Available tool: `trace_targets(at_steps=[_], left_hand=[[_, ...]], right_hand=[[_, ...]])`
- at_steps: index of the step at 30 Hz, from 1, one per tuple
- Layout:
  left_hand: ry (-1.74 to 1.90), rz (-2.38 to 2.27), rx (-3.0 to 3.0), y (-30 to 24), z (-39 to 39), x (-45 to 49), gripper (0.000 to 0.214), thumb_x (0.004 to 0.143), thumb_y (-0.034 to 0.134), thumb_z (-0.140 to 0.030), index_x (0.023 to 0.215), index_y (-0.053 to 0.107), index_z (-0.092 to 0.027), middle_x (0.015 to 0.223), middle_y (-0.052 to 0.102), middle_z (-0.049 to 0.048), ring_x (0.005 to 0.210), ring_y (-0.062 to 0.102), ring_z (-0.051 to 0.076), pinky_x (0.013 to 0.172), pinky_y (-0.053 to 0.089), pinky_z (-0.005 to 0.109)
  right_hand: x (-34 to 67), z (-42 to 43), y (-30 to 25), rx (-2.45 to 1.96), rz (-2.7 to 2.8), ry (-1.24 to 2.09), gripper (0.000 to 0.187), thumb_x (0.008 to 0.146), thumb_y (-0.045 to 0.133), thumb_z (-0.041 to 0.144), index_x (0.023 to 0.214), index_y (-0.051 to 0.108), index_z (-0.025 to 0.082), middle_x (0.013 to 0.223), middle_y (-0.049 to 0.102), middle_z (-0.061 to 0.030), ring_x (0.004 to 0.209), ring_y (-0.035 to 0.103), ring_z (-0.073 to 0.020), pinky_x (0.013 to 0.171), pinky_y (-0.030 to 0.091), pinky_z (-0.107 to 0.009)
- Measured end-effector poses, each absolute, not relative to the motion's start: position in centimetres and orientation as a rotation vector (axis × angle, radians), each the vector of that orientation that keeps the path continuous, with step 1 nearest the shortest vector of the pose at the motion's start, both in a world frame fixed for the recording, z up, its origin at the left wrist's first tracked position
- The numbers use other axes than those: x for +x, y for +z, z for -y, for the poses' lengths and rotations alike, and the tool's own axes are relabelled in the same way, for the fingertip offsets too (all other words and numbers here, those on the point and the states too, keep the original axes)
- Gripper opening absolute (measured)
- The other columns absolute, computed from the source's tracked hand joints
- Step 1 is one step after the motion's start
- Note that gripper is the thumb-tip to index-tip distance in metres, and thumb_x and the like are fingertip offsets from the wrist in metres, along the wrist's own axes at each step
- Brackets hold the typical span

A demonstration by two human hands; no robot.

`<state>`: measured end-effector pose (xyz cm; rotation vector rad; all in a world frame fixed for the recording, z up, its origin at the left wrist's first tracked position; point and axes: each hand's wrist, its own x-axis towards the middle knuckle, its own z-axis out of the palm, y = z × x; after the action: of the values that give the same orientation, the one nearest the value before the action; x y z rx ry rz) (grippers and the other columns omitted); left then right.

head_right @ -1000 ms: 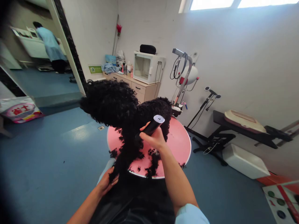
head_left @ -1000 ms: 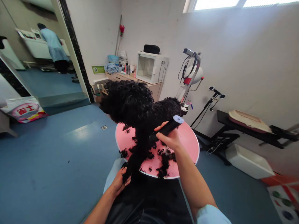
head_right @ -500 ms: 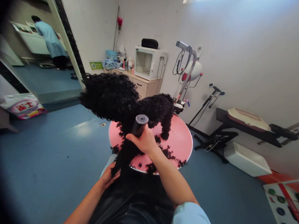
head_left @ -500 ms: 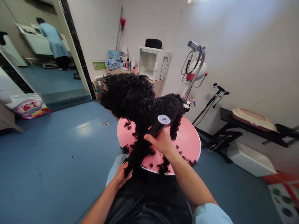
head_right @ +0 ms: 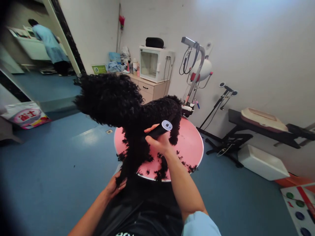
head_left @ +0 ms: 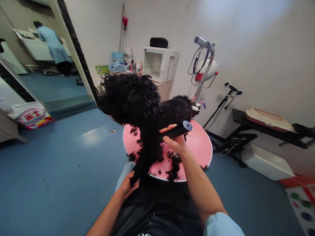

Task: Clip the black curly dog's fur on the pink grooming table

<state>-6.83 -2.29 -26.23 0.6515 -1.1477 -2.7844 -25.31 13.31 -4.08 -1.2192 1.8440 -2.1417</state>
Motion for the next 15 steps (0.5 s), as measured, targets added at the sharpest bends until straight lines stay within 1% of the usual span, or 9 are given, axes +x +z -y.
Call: trace_targets(at_steps=[3, 6, 7, 8, 11, 12, 13, 15], left_hand=[[-2.797, 1.158, 0.656, -26.0, 2.3, -6.7, 0.035, 0.074, 0.073, -0.035, 0.066, 0.043, -0.019, 0.047, 0.031, -0.0081, 0.04, 0.021, 0.003, 0.037, 0.016, 0.018], [-2.807, 1.161, 0.647, -26.0, 2.5, -6.8, 0.04, 0.066, 0.079, -0.038, 0.067, 0.043, -0.019, 0.046, 0.029, -0.0099, 0.039, 0.02, 0.002, 0.036, 0.015, 0.016], [-2.803, 1.157, 0.64, -26.1, 2.5, -6.9, 0.043, 0.063, 0.081, -0.039, 0.067, 0.044, -0.019, 0.046, 0.029, -0.0104, 0.038, 0.019, 0.002, 0.035, 0.015, 0.016], [-2.801, 1.156, 0.628, -26.2, 2.7, -7.0, 0.045, 0.062, 0.083, -0.041, 0.067, 0.044, -0.019, 0.046, 0.03, -0.0107, 0.038, 0.019, 0.002, 0.035, 0.015, 0.015], [-2.807, 1.17, 0.571, -26.5, 2.9, -7.0, 0.048, 0.062, 0.084, -0.044, 0.065, 0.043, -0.019, 0.046, 0.032, -0.0104, 0.038, 0.021, 0.002, 0.034, 0.016, 0.015], [-2.813, 1.175, 0.551, -26.5, 3.0, -7.0, 0.049, 0.062, 0.084, -0.045, 0.064, 0.043, -0.018, 0.046, 0.032, -0.01, 0.038, 0.021, 0.002, 0.034, 0.017, 0.015], [-2.817, 1.175, 0.537, -26.6, 3.0, -6.9, 0.049, 0.062, 0.084, -0.044, 0.064, 0.043, -0.018, 0.046, 0.033, -0.0098, 0.038, 0.022, 0.002, 0.034, 0.017, 0.015], [-2.811, 1.159, 0.529, -26.7, 3.1, -6.7, 0.049, 0.062, 0.084, -0.044, 0.064, 0.042, -0.018, 0.045, 0.033, -0.0097, 0.038, 0.023, 0.002, 0.034, 0.017, 0.015]], right_hand=[[-25.1, -13.7, -4.7, -1.234, -1.839, -2.078, 0.036, 0.071, 0.075, 0.031, 0.096, 0.05, 0.026, 0.095, 0.072, -0.0021, 0.088, 0.067, -0.0205, 0.085, 0.052, -0.042], [-24.9, -14.7, -4.0, -1.348, -1.935, -1.919, 0.033, 0.069, 0.075, 0.023, 0.094, 0.054, 0.025, 0.096, 0.072, -0.0026, 0.089, 0.066, -0.0209, 0.085, 0.051, -0.041], [-24.8, -15.0, -3.7, -1.374, -1.954, -1.921, 0.032, 0.069, 0.075, 0.022, 0.094, 0.055, 0.025, 0.096, 0.072, -0.0026, 0.088, 0.066, -0.021, 0.084, 0.051, -0.041], [-24.8, -15.3, -3.4, -1.386, -1.947, -1.992, 0.032, 0.07, 0.075, 0.022, 0.094, 0.055, 0.025, 0.095, 0.072, -0.0025, 0.088, 0.067, -0.0209, 0.084, 0.052, -0.041], [-24.6, -15.3, -3.3, -1.326, -1.784, -2.489, 0.028, 0.078, 0.07, 0.029, 0.099, 0.051, 0.026, 0.094, 0.073, -0.0015, 0.086, 0.068, -0.0201, 0.083, 0.053, -0.04], [-24.6, -15.1, -3.4, -1.306, -1.738, -2.609, 0.028, 0.08, 0.069, 0.03, 0.1, 0.049, 0.027, 0.095, 0.073, -0.0013, 0.087, 0.068, -0.0199, 0.084, 0.053, -0.041], [-24.6, -14.8, -3.6, -1.305, -1.726, -2.657, 0.029, 0.08, 0.069, 0.029, 0.101, 0.048, 0.027, 0.095, 0.073, -0.0014, 0.088, 0.068, -0.0199, 0.086, 0.052, -0.041], [-24.6, -14.0, -4.2, -1.35, -1.802, -2.575, 0.033, 0.079, 0.069, 0.025, 0.103, 0.047, 0.027, 0.097, 0.073, -0.0022, 0.089, 0.069, -0.0202, 0.088, 0.052, -0.043]])
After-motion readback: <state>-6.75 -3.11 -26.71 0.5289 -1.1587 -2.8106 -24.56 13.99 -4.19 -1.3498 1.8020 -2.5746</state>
